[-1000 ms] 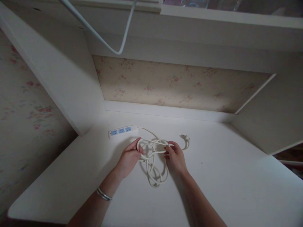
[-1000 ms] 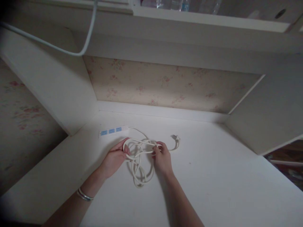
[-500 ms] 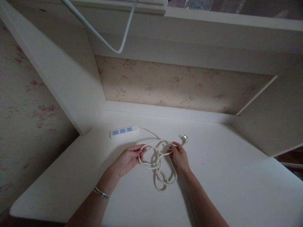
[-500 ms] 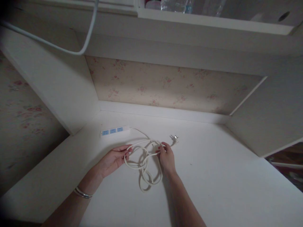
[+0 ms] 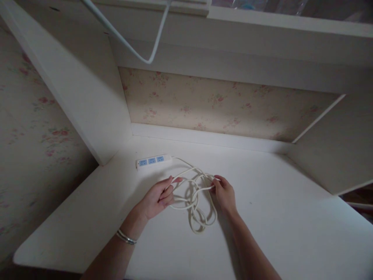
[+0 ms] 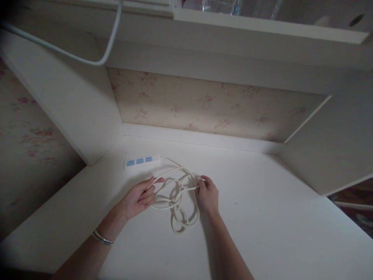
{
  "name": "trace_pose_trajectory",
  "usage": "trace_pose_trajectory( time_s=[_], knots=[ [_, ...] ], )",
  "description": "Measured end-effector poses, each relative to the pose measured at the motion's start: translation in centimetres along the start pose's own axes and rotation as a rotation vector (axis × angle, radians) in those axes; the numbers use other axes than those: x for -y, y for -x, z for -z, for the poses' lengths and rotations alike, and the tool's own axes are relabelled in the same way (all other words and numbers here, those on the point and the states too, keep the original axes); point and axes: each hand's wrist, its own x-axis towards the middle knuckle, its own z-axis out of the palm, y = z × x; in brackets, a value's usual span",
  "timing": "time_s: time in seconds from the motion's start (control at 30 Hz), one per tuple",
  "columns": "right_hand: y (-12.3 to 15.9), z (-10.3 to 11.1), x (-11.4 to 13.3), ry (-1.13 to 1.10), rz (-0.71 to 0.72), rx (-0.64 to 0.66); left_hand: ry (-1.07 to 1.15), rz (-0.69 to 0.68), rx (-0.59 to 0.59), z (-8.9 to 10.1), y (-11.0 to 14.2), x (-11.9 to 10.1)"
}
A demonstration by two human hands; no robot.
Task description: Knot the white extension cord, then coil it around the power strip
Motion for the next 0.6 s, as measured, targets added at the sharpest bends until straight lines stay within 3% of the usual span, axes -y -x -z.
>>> trace_pose_trajectory(
  time_s=[0.13,0.3,0.6],
  knots=[
    [1.0,0.5,1.2,0.150,0.070,-0.048,-0.045,-0.107,-0.029,0.4,-0.2,0.3],
    [1.2,0.9,1.8,0.255,0.135,-0.120,0.014,-0.205,0.017,0.5,-0.1,0.4],
    [0.2,1.5,0.2,0.581,0.135,0.056,0.092,-0.142,0.011,-0.1,0.1,-0.4]
  ],
)
